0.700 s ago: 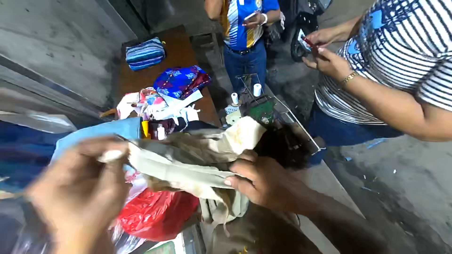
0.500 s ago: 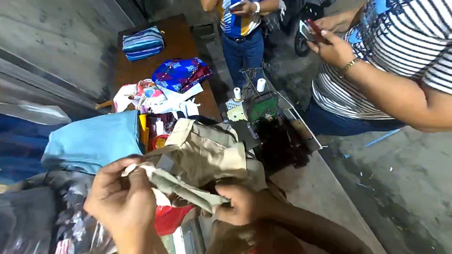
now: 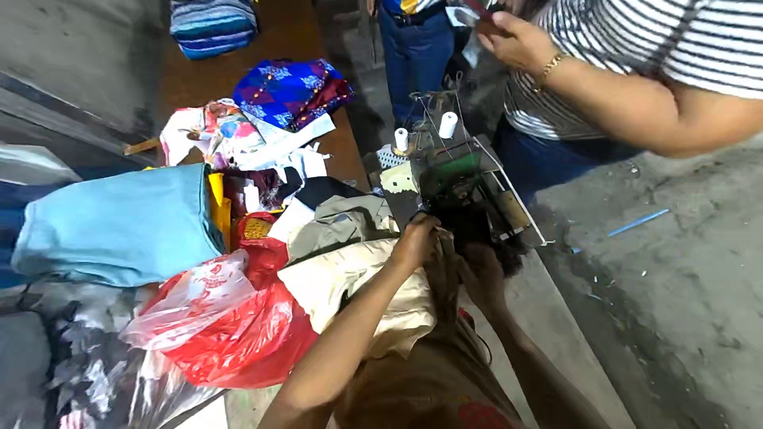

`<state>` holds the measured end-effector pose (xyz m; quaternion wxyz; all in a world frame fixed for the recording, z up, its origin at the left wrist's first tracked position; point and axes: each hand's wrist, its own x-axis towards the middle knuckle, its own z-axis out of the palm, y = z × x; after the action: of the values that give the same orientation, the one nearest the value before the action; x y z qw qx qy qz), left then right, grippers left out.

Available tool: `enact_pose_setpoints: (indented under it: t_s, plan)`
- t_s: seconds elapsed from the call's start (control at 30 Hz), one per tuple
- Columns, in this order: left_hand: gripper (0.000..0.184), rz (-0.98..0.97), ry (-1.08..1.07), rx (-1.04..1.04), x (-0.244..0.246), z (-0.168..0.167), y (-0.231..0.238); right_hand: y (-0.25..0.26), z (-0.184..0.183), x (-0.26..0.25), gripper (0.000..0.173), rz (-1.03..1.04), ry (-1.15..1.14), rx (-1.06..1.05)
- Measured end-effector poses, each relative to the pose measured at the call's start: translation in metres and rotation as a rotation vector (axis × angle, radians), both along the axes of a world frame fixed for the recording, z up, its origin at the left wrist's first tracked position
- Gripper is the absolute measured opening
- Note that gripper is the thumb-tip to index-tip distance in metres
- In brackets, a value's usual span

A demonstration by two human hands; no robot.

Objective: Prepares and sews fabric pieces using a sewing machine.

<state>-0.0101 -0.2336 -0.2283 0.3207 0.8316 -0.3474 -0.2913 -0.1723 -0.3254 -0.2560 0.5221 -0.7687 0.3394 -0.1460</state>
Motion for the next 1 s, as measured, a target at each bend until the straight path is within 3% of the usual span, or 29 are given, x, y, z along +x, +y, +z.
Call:
enact_pose_setpoints:
  t_s: [0.1,0.23,0.37,0.43,0.47,0.57,0.6,0.67,0.77,1.0]
  plan:
    - [0.024,0.015,-0.058,-0.027,0.0,-0.002,0.002,-0.013,-0.006,0.042,0.048,0.05,-0.056,0.032]
    - [0.028,0.023,-0.1,-0.013,0.002,-0.004,0.012,-0.026,-0.012,0.067,0.021,0.148,0.021,0.145]
    - [0.018,-0.078,-0.411,-0.136,0.0,-0.025,0.031,-0.018,-0.019,0.076,0.018,0.046,0.013,0.238]
    - [0.022,-0.129,-0.585,-0.076,-0.002,-0.022,0.027,-0.012,-0.02,0.08,0.017,-0.021,0.023,0.25]
    - [0.023,-0.144,-0.585,0.027,-0.005,-0.012,0.021,-0.01,-0.019,0.082,0.016,-0.051,0.033,0.278]
    - [0.031,-0.121,-0.246,0.457,-0.012,0.034,-0.002,-0.007,-0.026,0.084,0.016,-0.162,-0.022,0.5]
    - [0.037,-0.092,-0.214,0.509,-0.016,0.039,-0.006,-0.007,-0.029,0.083,0.017,-0.182,-0.073,0.587]
    - [0.04,0.011,-0.377,0.405,-0.03,0.023,-0.003,-0.007,-0.03,0.085,0.017,-0.208,-0.135,0.663]
    - [0.022,0.084,-0.574,0.222,-0.044,-0.009,0.006,-0.007,-0.025,0.091,0.015,-0.225,-0.077,0.601]
    - [0.033,0.084,-0.431,0.228,-0.033,-0.007,0.007,-0.014,-0.028,0.097,0.019,-0.138,-0.101,0.54]
